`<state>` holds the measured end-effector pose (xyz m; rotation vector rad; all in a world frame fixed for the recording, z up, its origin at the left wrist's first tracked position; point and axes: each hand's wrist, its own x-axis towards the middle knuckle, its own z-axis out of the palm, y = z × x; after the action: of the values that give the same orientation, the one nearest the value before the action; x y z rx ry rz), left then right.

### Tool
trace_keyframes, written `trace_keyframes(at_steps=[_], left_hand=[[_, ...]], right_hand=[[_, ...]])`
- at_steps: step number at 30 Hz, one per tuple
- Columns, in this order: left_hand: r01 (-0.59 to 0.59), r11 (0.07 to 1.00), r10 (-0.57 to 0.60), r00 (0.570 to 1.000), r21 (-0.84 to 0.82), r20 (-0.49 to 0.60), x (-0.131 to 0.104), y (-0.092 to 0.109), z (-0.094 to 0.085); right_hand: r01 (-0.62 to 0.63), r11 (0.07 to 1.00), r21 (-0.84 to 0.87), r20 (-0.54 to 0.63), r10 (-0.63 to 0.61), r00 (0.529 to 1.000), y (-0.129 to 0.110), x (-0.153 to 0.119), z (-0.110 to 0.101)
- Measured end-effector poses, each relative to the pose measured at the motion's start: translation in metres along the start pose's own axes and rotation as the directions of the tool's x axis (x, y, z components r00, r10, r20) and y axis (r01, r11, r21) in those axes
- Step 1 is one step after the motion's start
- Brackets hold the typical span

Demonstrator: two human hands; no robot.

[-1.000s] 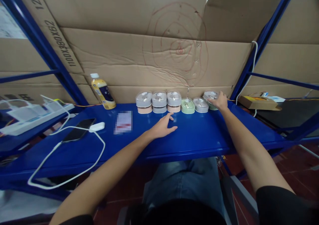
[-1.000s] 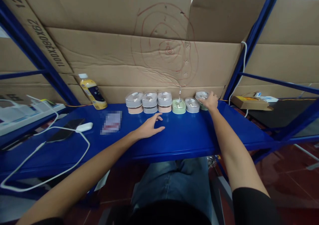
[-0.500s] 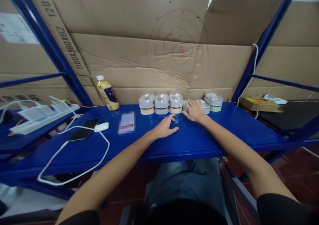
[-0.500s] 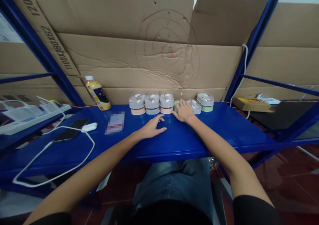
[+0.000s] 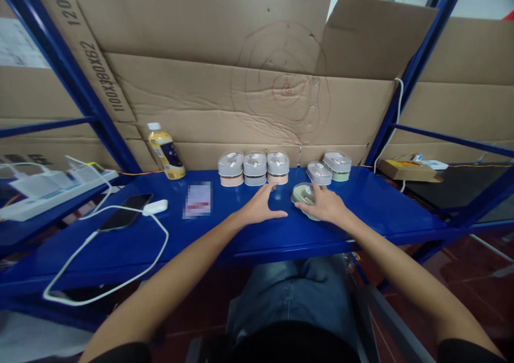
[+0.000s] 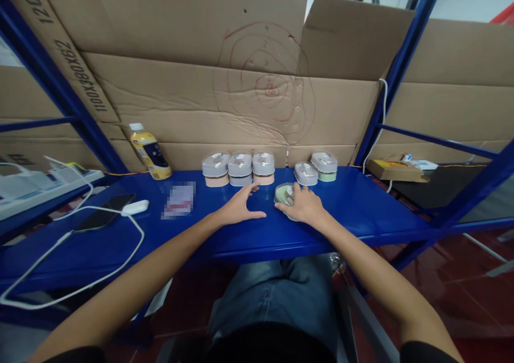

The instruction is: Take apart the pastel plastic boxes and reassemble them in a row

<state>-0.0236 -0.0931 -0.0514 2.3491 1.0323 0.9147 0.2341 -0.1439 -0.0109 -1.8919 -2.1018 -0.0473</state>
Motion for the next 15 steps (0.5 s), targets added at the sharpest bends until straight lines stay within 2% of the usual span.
trace_keyframes(at_steps=[1,3,5,7,9,12,15], left_hand=[[-0.005,1.0,0.005,1.0,-0.009,0.013,0.0,0.001,-0.001],[-0.013,0.999,0.014,1.0,-0.03,0.025,-0.001,0.002,-0.002],[-0.032,0.998,0.034,0.999,-0.06,0.023,-0.001,0.003,-0.004],[-0.063,0.993,0.065,0.998,-0.101,0.017,-0.001,0.005,-0.006],[-0.081,0.989,0.085,0.996,-0.121,0.029,-0.001,0.007,-0.008],[-0.111,0.992,0.117,0.989,-0.063,0.089,-0.002,0.01,-0.009],[-0.139,0.99,0.136,0.98,0.01,0.146,-0.004,0.013,-0.008]], right_hand=[[0.023,1.0,0.02,0.039,-0.024,0.999,-0.001,0.004,0.001],[0.192,0.973,0.127,0.062,-0.201,0.978,-0.001,0.015,0.003],[0.394,0.864,0.313,0.024,-0.422,0.906,0.0,0.027,0.004],[0.474,0.733,0.487,-0.04,-0.524,0.851,0.004,0.037,0.004],[0.438,0.651,0.62,-0.092,-0.494,0.865,0.012,0.047,0.004],[0.302,0.564,0.768,-0.102,-0.358,0.928,0.026,0.058,0.01],[0.201,0.535,0.82,-0.093,-0.222,0.971,0.039,0.063,0.018]])
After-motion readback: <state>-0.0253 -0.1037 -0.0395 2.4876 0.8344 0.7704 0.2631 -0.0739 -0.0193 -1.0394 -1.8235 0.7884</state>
